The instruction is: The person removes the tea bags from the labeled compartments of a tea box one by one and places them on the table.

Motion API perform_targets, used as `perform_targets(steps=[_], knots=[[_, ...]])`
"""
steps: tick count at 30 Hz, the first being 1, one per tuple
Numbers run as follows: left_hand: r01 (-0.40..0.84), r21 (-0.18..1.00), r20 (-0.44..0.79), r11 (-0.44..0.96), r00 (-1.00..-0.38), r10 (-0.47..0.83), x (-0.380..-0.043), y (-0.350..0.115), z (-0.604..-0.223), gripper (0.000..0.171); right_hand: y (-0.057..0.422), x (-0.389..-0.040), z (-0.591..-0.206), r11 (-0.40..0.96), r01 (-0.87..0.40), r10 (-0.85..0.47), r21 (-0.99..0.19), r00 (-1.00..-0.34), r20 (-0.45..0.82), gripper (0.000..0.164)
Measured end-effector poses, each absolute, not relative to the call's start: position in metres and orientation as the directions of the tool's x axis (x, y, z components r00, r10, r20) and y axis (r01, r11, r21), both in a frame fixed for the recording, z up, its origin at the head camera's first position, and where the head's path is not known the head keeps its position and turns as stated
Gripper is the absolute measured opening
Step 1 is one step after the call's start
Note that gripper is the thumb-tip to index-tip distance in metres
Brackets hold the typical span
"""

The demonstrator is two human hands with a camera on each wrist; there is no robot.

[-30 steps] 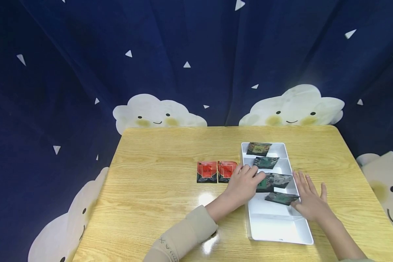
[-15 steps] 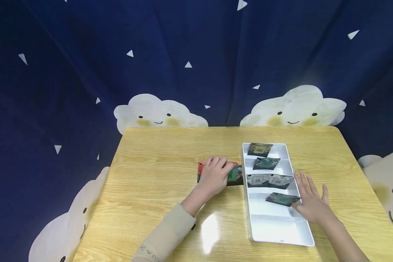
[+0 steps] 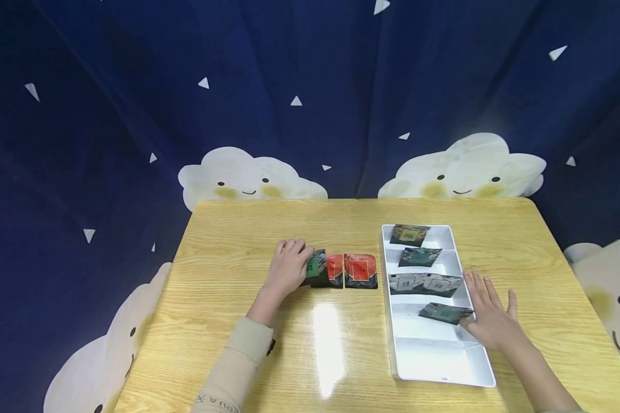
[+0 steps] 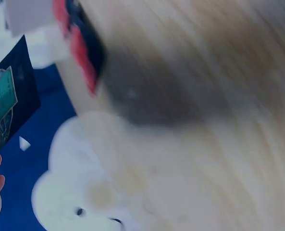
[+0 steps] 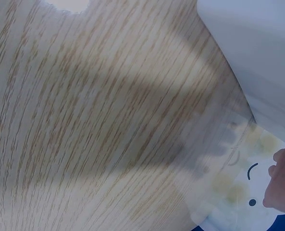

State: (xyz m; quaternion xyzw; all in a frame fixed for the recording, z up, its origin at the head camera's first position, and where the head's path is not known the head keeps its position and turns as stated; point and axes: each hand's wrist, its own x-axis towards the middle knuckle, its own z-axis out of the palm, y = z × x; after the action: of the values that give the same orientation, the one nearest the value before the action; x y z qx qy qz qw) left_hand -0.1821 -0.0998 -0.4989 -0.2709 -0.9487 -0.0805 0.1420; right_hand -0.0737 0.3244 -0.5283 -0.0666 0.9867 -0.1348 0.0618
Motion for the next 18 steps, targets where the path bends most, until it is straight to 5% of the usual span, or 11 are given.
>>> perform_targets(steps=[18], knots=[[0.439, 0.066, 0.107, 0.896, -0.896, 0.431, -0.201, -0.141, -0.543, 0.012, 0.325, -0.074, -0.529, 0.954, -0.109, -0.145, -0.278, -0.983, -0.112, 0.102]])
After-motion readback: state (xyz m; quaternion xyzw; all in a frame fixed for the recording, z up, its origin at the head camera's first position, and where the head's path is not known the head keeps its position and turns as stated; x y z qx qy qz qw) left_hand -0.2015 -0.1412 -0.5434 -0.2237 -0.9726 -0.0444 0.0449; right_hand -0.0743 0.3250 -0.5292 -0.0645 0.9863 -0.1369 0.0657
